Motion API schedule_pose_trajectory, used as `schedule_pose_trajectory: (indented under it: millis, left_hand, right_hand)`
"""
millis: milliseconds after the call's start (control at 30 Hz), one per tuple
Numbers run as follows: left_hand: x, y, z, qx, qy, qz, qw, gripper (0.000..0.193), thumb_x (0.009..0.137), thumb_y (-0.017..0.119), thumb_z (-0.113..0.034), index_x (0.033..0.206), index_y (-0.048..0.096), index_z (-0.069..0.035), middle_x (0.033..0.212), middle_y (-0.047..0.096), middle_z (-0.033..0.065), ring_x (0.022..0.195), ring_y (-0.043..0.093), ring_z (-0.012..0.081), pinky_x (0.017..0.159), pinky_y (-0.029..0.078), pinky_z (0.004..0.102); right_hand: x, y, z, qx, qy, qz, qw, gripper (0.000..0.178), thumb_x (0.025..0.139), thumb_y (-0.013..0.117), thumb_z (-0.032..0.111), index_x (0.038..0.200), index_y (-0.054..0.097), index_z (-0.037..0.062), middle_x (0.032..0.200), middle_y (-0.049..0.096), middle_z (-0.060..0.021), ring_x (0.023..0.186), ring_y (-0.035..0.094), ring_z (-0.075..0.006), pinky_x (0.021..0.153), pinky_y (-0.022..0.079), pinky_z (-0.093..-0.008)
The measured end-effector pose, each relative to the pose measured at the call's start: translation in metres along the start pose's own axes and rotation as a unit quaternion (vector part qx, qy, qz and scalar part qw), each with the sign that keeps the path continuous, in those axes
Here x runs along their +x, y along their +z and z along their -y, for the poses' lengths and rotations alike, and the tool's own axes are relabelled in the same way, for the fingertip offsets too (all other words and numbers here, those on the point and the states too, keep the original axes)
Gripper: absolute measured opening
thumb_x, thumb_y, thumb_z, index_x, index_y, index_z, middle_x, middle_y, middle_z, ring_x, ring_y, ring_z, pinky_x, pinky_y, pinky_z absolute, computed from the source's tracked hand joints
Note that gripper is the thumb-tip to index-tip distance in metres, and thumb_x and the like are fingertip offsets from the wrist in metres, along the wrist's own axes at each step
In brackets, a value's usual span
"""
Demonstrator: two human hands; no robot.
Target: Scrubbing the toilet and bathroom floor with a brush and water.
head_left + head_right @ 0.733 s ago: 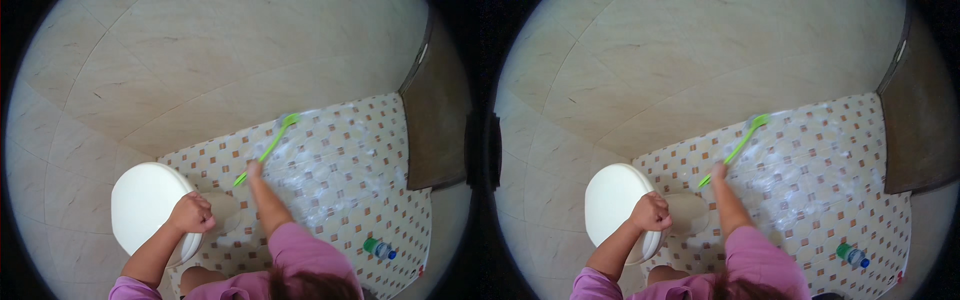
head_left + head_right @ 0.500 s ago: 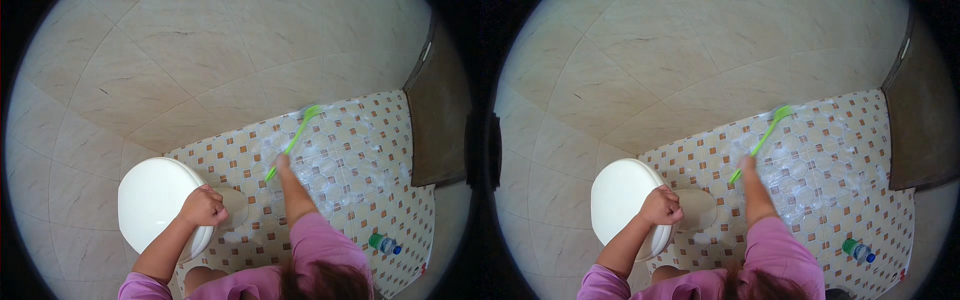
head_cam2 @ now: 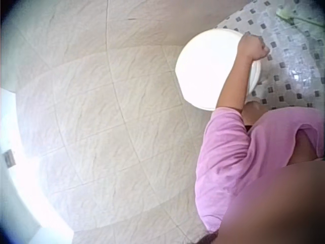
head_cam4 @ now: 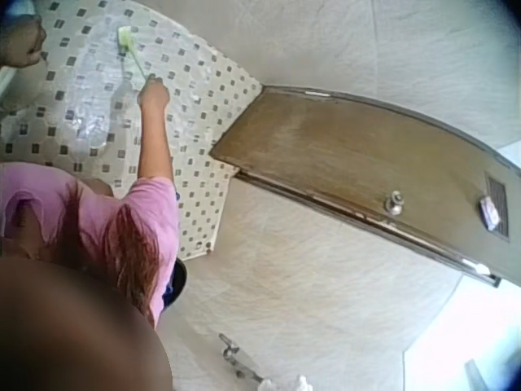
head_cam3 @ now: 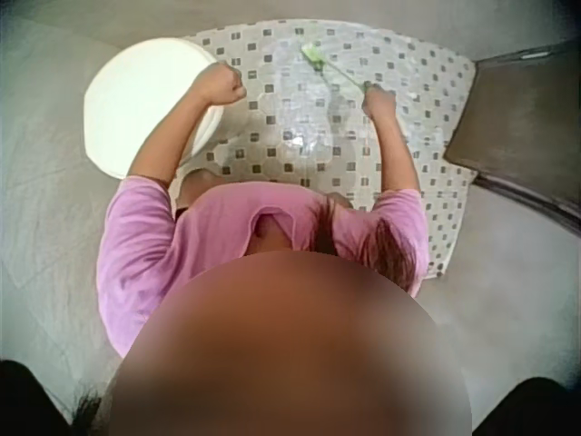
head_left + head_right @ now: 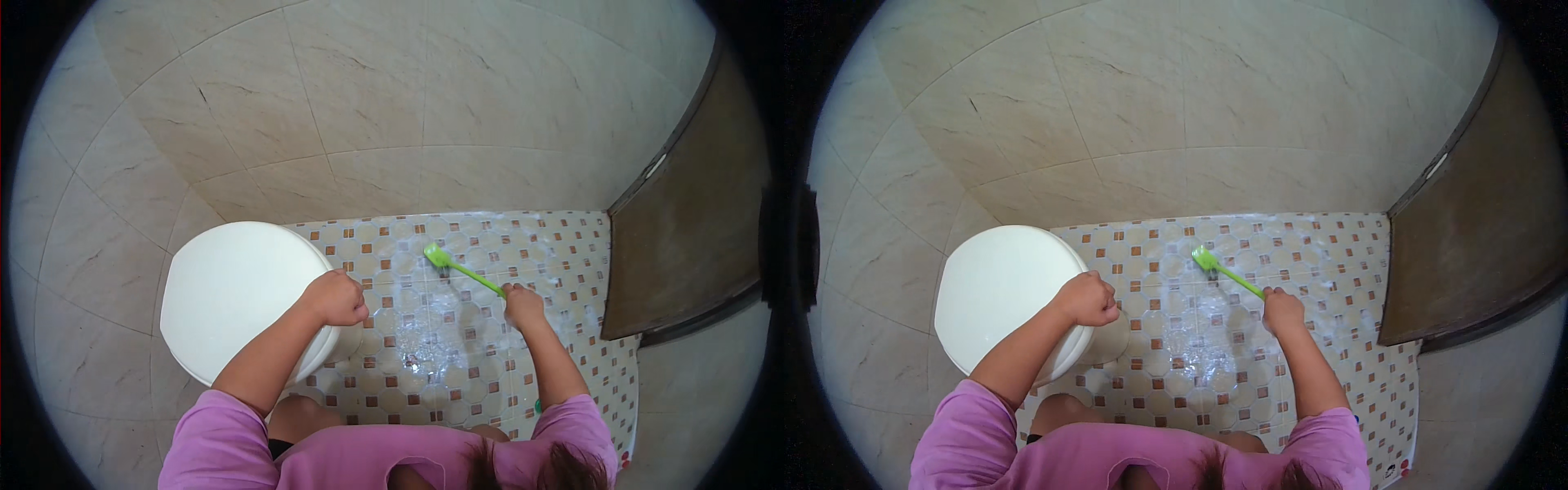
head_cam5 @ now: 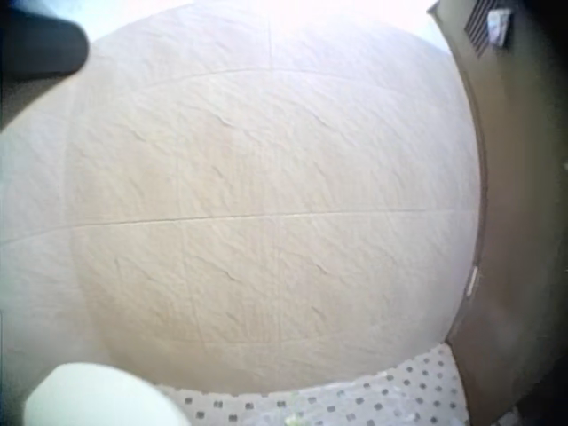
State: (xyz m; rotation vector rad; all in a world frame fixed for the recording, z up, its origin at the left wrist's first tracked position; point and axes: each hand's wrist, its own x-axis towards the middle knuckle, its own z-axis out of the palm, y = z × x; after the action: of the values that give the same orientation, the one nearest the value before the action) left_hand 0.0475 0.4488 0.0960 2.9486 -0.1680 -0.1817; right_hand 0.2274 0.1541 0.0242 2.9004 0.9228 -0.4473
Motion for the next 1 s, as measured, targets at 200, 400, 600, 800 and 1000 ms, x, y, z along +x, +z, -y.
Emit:
schedule_pose_trajectory:
  millis: [200,400,600,800,1000]
  left_hand:
    - [-0.007,0.001,0.001,0.008,-0.019,0.007,1.000,0.023,0.060,0.049,-0.025,0.053,0.056,-0.004,0.056,0.056,0.0102,0.055,0.052,0.0299,0.059,0.044,0.0356]
    - [0.010,0.006,-0.010,0.003,-0.030,0.002,1.000,0.022,0.059,0.050,-0.026,0.053,0.057,-0.005,0.058,0.056,0.0103,0.056,0.053,0.0289,0.057,0.045,0.0353]
    - [0.002,0.006,0.001,0.014,-0.048,0.006,0.999,0.023,0.060,0.055,-0.029,0.053,0.058,-0.007,0.062,0.057,0.0077,0.057,0.053,0.0274,0.056,0.044,0.0359]
    - [-0.002,0.010,0.003,0.013,-0.075,0.016,0.997,0.025,0.061,0.056,-0.031,0.053,0.058,-0.008,0.061,0.057,0.0071,0.058,0.053,0.0269,0.055,0.044,0.0353]
    - [0.008,0.008,-0.009,0.000,-0.054,0.001,0.999,0.021,0.060,0.053,-0.026,0.051,0.057,-0.007,0.059,0.056,0.0072,0.056,0.053,0.0269,0.054,0.044,0.0348]
  right_hand:
    - [-0.030,-0.057,0.055,-0.158,-0.128,-0.047,0.978,0.015,0.073,0.046,0.011,0.077,0.060,0.0075,0.073,0.060,-0.0075,0.068,0.059,-0.0220,0.057,0.047,-0.0335]
    - [0.069,0.055,0.072,-0.024,0.019,-0.066,0.997,0.020,0.077,0.043,0.015,0.081,0.060,0.0054,0.084,0.058,-0.0126,0.078,0.058,-0.0271,0.062,0.048,-0.0360]
    - [0.049,0.005,0.066,-0.074,-0.039,-0.183,0.980,0.017,0.073,0.047,0.013,0.081,0.059,0.0046,0.086,0.054,-0.0105,0.079,0.056,-0.0293,0.060,0.047,-0.0341]
    - [-0.006,-0.050,0.081,-0.072,-0.075,-0.145,0.984,0.015,0.070,0.048,0.012,0.073,0.061,0.0065,0.080,0.058,-0.0112,0.069,0.059,-0.0246,0.056,0.047,-0.0337]
    - [0.040,0.038,0.070,0.079,0.032,-0.101,0.991,0.023,0.078,0.038,0.012,0.095,0.051,0.0025,0.075,0.060,-0.0132,0.069,0.059,-0.0263,0.055,0.047,-0.0369]
